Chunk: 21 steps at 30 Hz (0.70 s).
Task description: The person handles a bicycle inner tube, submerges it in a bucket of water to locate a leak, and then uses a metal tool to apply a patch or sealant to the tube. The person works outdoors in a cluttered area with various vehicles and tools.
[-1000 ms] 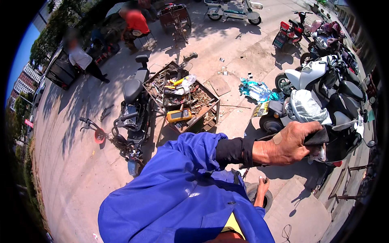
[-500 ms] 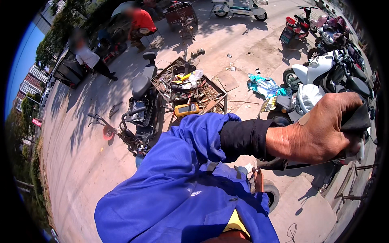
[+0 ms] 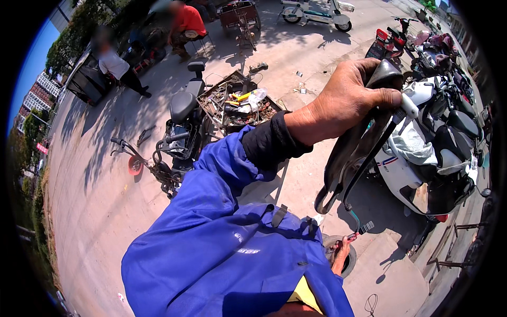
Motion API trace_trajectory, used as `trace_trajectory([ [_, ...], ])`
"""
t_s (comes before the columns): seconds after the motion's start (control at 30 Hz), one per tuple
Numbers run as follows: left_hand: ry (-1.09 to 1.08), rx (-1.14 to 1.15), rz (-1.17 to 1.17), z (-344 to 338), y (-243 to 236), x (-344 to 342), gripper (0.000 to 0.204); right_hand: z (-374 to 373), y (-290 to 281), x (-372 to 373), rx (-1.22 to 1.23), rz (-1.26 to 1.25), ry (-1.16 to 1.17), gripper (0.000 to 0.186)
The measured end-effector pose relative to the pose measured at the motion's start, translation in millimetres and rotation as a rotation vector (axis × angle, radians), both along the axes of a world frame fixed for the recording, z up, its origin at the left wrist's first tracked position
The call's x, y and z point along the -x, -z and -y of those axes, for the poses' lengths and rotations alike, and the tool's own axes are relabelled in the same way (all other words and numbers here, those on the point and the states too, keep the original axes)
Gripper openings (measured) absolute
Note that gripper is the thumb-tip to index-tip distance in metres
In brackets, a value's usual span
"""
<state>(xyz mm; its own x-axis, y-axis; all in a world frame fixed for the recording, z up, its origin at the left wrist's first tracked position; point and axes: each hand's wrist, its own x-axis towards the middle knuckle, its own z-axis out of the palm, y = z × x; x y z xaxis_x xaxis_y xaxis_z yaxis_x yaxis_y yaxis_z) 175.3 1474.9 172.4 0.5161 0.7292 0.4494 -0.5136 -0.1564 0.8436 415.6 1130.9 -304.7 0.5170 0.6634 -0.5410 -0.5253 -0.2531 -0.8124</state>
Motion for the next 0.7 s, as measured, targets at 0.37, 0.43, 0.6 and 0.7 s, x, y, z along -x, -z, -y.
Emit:
trace_trajectory([
  [0.37,-0.17,0.027,-0.259,-3,25,53,0.03,22,-14,-6,0.172,0.204,0.064,0.031],
  [0.43,-0.218,0.016,-0.324,-8,36,64,0.031,19,-9,-7,0.213,0.233,0.05,0.03],
  [0.6,-0.256,0.029,-0.442,-8,49,82,0.04,15,-8,-11,0.221,0.228,0.0,0.029],
  [0.7,-0.299,0.012,-0.578,-12,64,86,0.043,11,-8,-11,0.228,0.247,-0.019,0.029],
])
